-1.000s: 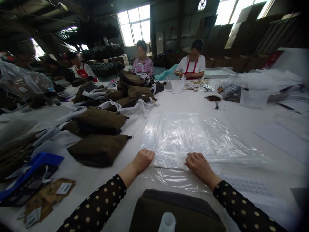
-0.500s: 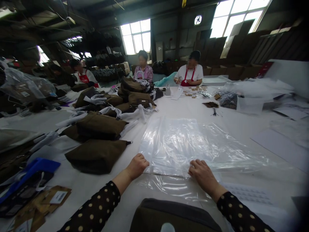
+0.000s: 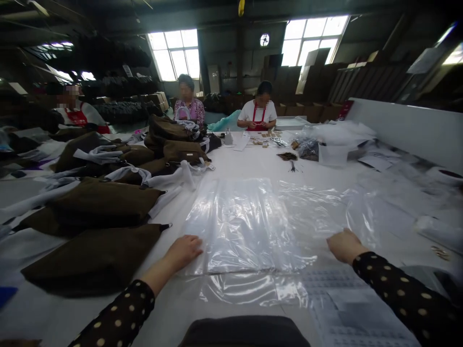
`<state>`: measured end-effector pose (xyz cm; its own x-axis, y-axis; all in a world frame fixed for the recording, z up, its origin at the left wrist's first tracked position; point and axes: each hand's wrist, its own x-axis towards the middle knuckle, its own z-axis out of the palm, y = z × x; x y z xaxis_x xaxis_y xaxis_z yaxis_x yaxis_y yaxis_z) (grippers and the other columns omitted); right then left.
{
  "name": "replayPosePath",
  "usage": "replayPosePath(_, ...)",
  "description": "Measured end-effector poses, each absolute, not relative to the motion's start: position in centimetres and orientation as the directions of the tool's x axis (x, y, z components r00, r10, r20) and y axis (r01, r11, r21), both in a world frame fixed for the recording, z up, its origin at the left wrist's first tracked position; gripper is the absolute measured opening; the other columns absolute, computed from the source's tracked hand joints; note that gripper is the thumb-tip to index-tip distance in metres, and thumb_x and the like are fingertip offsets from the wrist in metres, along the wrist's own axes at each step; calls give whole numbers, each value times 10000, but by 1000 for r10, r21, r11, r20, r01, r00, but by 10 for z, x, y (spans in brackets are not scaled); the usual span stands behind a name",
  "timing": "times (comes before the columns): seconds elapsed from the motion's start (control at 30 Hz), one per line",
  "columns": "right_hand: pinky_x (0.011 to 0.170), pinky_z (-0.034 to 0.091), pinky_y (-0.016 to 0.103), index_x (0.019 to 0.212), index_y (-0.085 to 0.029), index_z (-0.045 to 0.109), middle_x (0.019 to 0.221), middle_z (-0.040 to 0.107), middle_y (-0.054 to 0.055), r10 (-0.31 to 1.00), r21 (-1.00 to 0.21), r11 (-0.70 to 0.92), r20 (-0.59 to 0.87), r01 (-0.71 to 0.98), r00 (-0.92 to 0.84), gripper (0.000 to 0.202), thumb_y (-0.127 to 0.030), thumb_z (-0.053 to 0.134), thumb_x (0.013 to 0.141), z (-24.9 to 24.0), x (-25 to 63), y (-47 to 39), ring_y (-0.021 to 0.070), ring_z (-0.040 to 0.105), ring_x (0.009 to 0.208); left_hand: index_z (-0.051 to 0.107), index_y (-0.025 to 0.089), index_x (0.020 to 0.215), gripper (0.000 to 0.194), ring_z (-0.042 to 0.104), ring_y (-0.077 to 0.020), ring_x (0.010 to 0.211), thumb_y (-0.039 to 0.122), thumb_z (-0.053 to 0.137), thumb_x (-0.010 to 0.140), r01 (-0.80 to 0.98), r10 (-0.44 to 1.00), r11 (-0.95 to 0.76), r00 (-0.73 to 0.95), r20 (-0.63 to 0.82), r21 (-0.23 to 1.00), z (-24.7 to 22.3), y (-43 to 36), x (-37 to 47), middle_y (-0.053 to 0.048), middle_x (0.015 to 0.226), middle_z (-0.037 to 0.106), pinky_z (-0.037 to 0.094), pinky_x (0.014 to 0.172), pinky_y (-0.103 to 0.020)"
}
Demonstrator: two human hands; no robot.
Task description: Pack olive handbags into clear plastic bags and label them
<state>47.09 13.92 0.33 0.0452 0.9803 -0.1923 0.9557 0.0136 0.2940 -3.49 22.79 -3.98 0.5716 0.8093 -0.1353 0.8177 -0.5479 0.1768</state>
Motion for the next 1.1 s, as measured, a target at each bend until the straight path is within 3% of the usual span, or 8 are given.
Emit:
replayPosePath(0.1,737,422,369,854,-171,688,867,663,119,995,215,13,-102,976,9,217,-122,492,775,-9,437,145,238,609,827,556,212,1181,426,512,-269,1112,337,582,775,842,826,-510,537,-174,177,-51,224,-37,-95,1239,553,406,939,-413)
replayPosePath(0.23,936,378,400,1304,-245,432,1330,454,94,944,-48,316,120,947,-309,453,-380,454,872,-36,395,159,242,422,1201,515,216,1227,458,467,-270,1164,338,559,788,861,839,-484,507,-195,157,-54,220,-40,-97,1280,515,376,970,-419)
replayPosePath(0.3,963,349,445,1287,-278,450,1339,452,75,949,-72,316,37,946,-314,431,-378,467,868,-53,407,157,249,415,1213,512,210,1232,459,460,-267,1171,331,554,791,866,841,-474,499,-209,161,-54,220,-42,-97,1286,508,364,983,-413)
replayPosePath(0.4,902,350,548,1201,-238,543,1261,521,122,996,48,-53,-75,997,57,362,-309,479,852,-66,460,140,313,481,1134,516,207,1229,452,448,-265,1180,336,548,797,869,845,-458,492,-211,188,-56,220,-45,-97,1289,504,345,1002,-408)
replayPosePath(0.53,886,313,579,1025,-135,642,1165,550,203,974,106,-210,111,972,198,281,-181,521,776,-49,489,127,393,455,1111,520,210,1223,454,452,-266,1163,332,559,788,872,857,-444,480,-187,204,-61,219,-43,-95,1281,502,345,998,-415)
replayPosePath(0.7,662,439,263,955,-165,626,835,654,56,970,-345,-238,-34,908,241,337,-436,558,768,-49,415,156,174,601,745,501,204,1245,475,454,-268,1144,326,541,788,892,873,-413,445,-199,185,-61,218,-39,-89,1284,489,360,975,-414)
replayPosePath(0.87,651,411,293,603,-175,619,657,634,56,967,-421,-245,-45,873,250,258,-363,547,765,-59,380,164,198,597,693,489,221,1250,472,440,-265,1164,328,527,792,900,872,-394,431,-233,188,-59,214,-41,-82,1307,469,358,974,-409)
replayPosePath(1.1,801,413,333,755,-206,666,892,656,72,950,-641,-210,45,738,309,261,-410,509,796,-38,373,154,228,576,895,487,234,1251,455,426,-266,1180,332,506,807,898,887,-389,426,-179,208,-68,211,-43,-81,1317,464,347,982,-430)
